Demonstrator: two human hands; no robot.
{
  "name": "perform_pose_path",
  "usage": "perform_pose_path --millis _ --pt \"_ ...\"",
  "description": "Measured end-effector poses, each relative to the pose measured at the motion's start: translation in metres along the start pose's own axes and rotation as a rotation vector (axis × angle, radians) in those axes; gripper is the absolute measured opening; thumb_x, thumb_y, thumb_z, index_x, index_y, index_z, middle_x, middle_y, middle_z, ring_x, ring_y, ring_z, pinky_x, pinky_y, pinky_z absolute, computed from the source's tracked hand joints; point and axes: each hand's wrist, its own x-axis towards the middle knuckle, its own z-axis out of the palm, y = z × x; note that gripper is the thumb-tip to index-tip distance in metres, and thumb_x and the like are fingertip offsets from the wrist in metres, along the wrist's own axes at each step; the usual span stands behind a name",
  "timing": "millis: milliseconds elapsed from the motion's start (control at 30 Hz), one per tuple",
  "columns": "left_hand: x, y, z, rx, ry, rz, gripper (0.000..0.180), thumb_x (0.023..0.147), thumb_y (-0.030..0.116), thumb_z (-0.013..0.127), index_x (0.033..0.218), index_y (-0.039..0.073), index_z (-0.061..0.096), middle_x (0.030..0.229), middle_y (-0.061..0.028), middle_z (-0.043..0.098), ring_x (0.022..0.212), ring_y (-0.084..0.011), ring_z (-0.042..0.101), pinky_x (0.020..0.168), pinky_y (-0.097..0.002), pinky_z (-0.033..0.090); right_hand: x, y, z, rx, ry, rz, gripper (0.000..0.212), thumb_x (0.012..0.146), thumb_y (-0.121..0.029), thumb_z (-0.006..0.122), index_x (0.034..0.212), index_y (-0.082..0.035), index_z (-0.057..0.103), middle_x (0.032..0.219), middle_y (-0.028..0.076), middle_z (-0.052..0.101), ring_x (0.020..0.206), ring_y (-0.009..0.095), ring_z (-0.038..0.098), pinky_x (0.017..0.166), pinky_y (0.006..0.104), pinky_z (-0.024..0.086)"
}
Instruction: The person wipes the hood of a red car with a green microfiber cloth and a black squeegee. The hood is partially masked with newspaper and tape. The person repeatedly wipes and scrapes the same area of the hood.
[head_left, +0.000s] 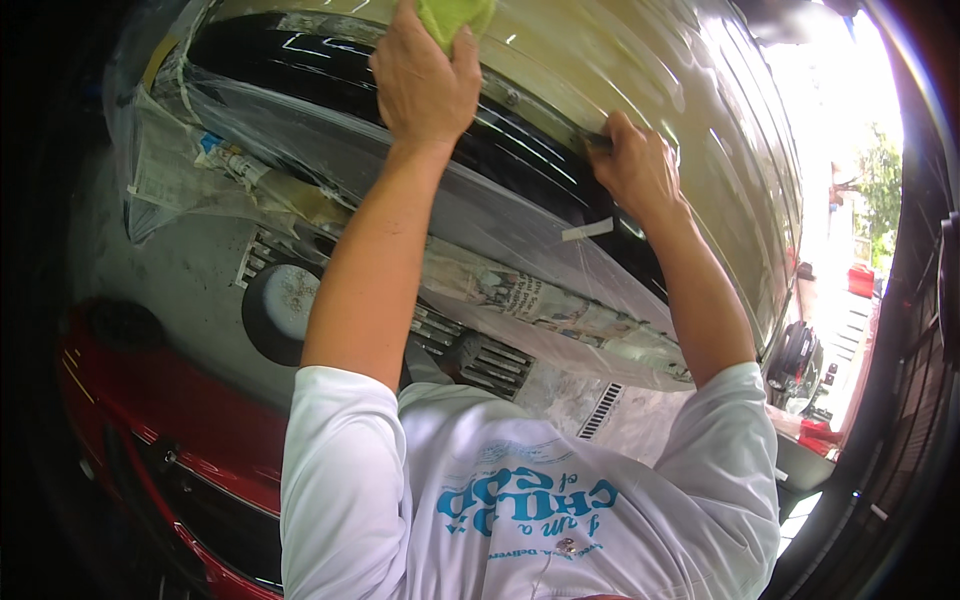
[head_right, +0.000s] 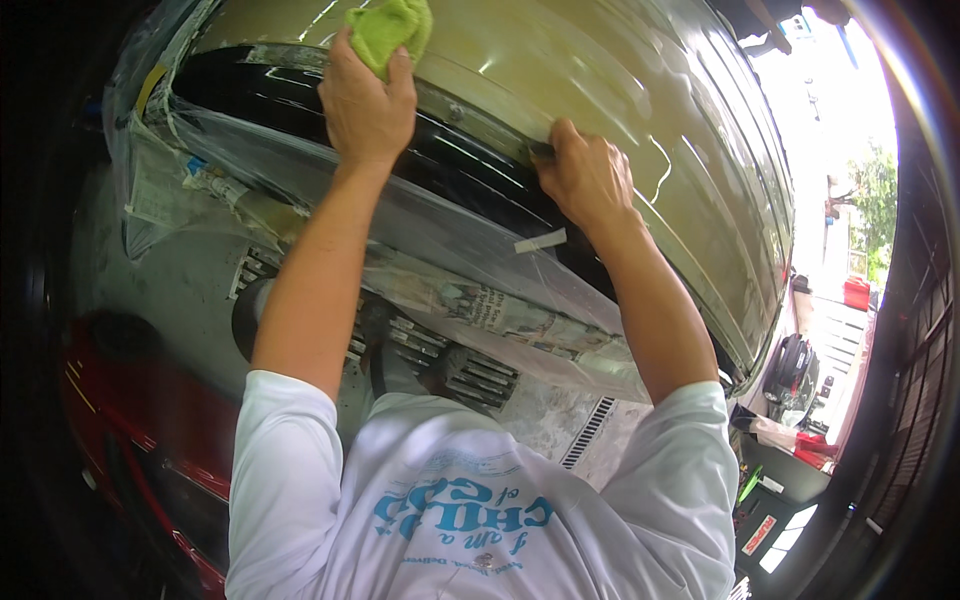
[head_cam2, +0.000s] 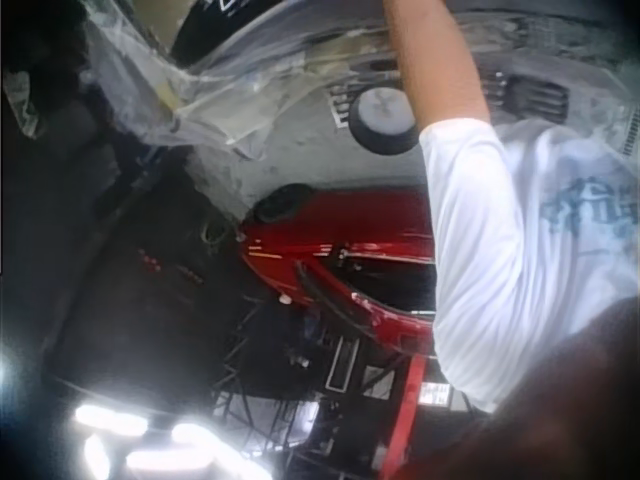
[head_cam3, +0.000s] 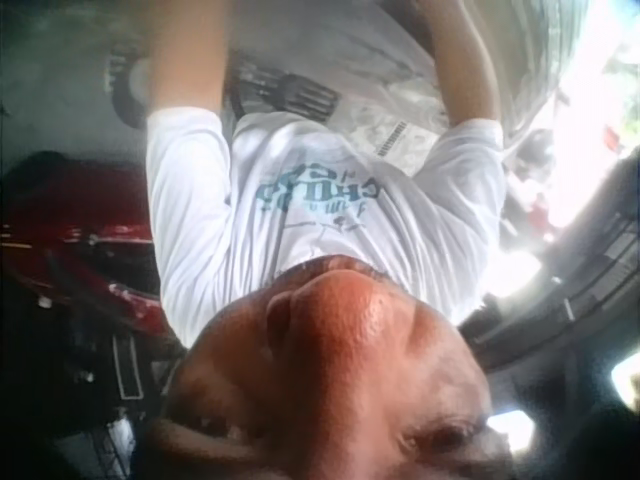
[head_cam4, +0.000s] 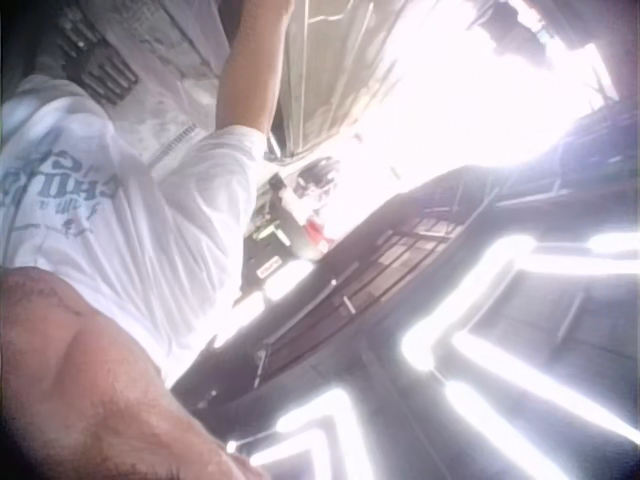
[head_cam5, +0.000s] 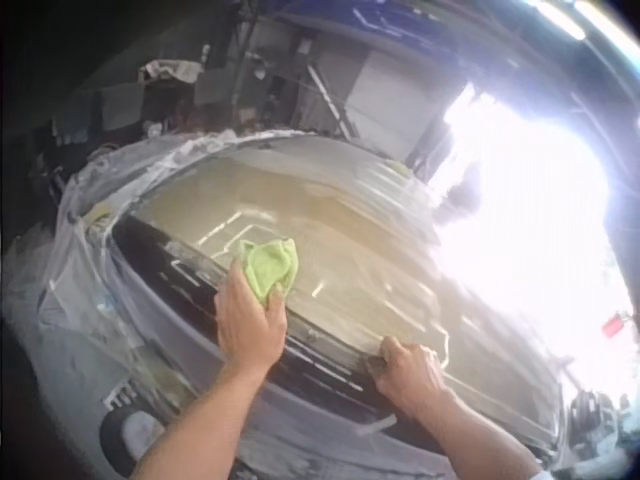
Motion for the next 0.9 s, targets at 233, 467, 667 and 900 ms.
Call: perform_pose_path --millis 233,467,667,900 --pt "0.016 -0.006 -0.004 -0.347 0.067 -0.246 0.058 0.101 0.029 0.062 0.144 -0.003 0.040 0.131 -0.0256 0.060 0.118 -0.0423 0.061 0.101 -0.0491 0.047 0.033 -0.052 -0.009 0.026 0.009 0.001 0.024 0.083 -0.019 0.073 0.101 -0.006 0.065 0.091 0.022 0.073 0.087 0.045 0.071 0.078 0.0548 0.056" --pt "0.052 -0.061 -0.015 -0.168 0.129 -0.176 0.051 0.104 0.032 0.055 0.141 0.000 0.042 0.115 -0.0250 0.068 0.100 -0.0473 0.068 0.088 -0.0545 0.052 0.028 -0.042 0.001 0.055 0.069 0.037 0.026 0.088 -0.028 0.074 0.095 -0.005 0.063 0.091 0.021 0.073 0.086 0.044 0.071 0.075 0.0542 0.055" --pt "0.047 -0.057 -0.022 -0.045 0.016 -0.112 0.056 0.102 0.036 0.056 0.144 0.002 0.041 0.123 -0.0243 0.066 0.106 -0.0479 0.064 0.093 -0.0560 0.048 0.034 -0.056 -0.001 0.023 0.048 0.067 0.026 0.086 -0.027 0.075 0.096 -0.006 0.063 0.092 0.020 0.073 0.085 0.044 0.071 0.075 0.0539 0.055" --pt "0.047 -0.056 -0.020 -0.038 0.032 -0.079 0.057 0.102 0.030 0.058 0.146 -0.001 0.039 0.123 -0.0197 0.066 0.106 -0.0375 0.067 0.096 -0.0500 0.046 0.052 -0.069 -0.002 0.060 0.028 -0.026 0.024 0.081 -0.020 0.076 0.097 -0.006 0.065 0.093 0.021 0.074 0.085 0.044 0.071 0.076 0.0529 0.055"
